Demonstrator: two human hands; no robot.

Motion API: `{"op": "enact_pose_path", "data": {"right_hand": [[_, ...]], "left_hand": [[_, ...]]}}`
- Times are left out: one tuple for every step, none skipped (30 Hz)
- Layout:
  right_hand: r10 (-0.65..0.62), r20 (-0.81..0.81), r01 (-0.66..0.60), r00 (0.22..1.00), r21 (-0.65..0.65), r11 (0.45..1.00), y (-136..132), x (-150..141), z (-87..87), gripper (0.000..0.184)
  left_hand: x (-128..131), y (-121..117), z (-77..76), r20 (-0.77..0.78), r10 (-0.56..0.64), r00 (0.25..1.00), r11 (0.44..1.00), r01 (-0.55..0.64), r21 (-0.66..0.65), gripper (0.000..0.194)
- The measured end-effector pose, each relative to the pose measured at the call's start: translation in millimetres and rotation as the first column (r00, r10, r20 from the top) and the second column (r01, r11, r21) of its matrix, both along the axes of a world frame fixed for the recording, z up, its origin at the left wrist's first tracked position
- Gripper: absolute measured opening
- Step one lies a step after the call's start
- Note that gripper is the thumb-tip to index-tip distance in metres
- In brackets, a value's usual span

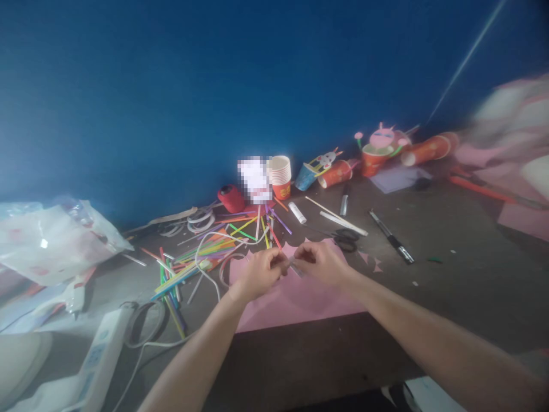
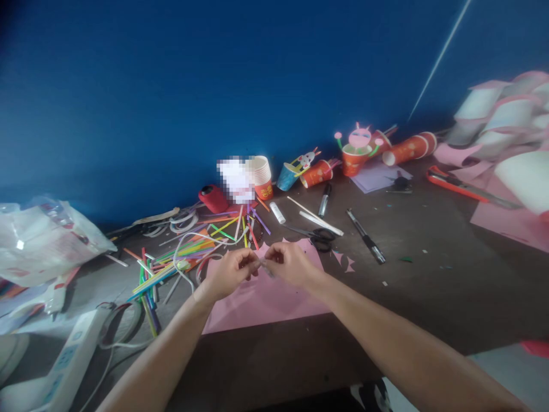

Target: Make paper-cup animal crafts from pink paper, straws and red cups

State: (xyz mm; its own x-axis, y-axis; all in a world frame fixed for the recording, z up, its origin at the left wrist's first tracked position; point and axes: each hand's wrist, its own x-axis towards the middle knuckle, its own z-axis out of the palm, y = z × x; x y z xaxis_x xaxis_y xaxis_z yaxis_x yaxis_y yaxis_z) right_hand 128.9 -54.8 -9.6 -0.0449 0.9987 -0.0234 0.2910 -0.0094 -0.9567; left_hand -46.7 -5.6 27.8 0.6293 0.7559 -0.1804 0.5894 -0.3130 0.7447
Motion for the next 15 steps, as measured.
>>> {"op": "enact_pose_path", "data": {"right_hand": [[0.001, -0.003, -0.001, 1.0, -0.004, 1.0, -0.8, -0.6, 0.2, 0.009], [0.004, -0.002, -0.004, 1.0, -0.006, 1.0, -1.4, -1.0, 0.1, 0.009], [0.006, 0.001, -0.006, 1.0, -0.007, 1.0, -1.9, -1.3, -0.1, 0.01], [0.006, 0.006, -0.006, 1.0, -0.008, 1.0, -2.3, -1.3, -0.3, 0.01], [0.007, 0.011, -0.006, 1.0, -0.011, 1.0, -2.7, -1.3, -0.5, 0.01], [0.009, 0.014, -0.009, 1.0, -0.016, 1.0, -3.0, -1.1, -0.5, 0.01], [0.013, 0.014, -0.013, 1.0, -0.02, 1.0, -3.3, -0.8, -0.1, 0.01], [0.019, 0.012, -0.019, 1.0, -0.022, 1.0, -3.5, -0.5, 0.6, 0.01], [0.027, 0.008, -0.027, 1.0, -0.022, 0.999, -3.8, -0.3, 1.6, 0.011], [0.041, 0.003, -0.041, 0.999, -0.02, 0.999, -4.0, 0.0, 2.8, 0.012], [0.056, -0.001, -0.056, 0.998, -0.016, 0.998, -4.2, 0.2, 4.1, 0.014], [0.069, -0.005, -0.069, 0.998, -0.01, 0.998, -4.2, 0.4, 5.2, 0.015], [0.08, -0.006, -0.08, 0.997, -0.005, 0.997, -4.1, 0.6, 6.1, 0.017], [0.085, -0.006, -0.085, 0.996, -0.001, 0.996, -3.9, 0.7, 6.6, 0.018], [0.085, -0.004, -0.085, 0.996, 0.001, 0.996, -3.5, 0.9, 6.8, 0.018]], "left_hand": [[0.1, -0.1, -0.1, 0.005, 0.001, 1.0, 1.0, -0.001, -0.007, 0.021], [0.2, -0.1, -0.2, 0.011, 0.004, 1.0, 1.0, -0.004, -0.014, 0.022], [0.2, -0.1, -0.4, 0.017, 0.011, 1.0, 1.0, -0.01, -0.022, 0.023], [0.2, 0.0, -0.5, 0.021, 0.014, 1.0, 0.999, -0.014, -0.031, 0.024], [0.2, 0.0, -0.5, 0.025, 0.016, 1.0, 0.999, -0.015, -0.039, 0.024], [0.2, 0.0, -0.5, 0.028, 0.017, 0.999, 0.999, -0.016, -0.044, 0.025], [0.2, 0.0, -0.4, 0.032, 0.016, 0.999, 0.999, -0.015, -0.047, 0.025], [0.3, -0.1, -0.2, 0.034, 0.014, 0.999, 0.999, -0.012, -0.046, 0.024], [0.4, -0.3, 0.0, 0.034, 0.009, 0.999, 0.999, -0.007, -0.044, 0.023], [0.6, -0.6, 0.2, 0.033, 0.003, 0.999, 0.999, -0.002, -0.042, 0.022], [0.9, -0.9, 0.4, 0.03, -0.003, 1.0, 0.999, 0.004, -0.042, 0.02], [1.2, -1.3, 0.6, 0.026, -0.008, 1.0, 0.999, 0.009, -0.043, 0.018], [1.6, -1.7, 0.7, 0.023, -0.01, 1.0, 0.999, 0.011, -0.045, 0.016], [1.9, -2.1, 0.7, 0.021, -0.011, 1.0, 0.999, 0.012, -0.045, 0.015], [2.1, -2.2, 0.5, 0.019, -0.009, 1.0, 0.999, 0.01, -0.044, 0.015]]}}
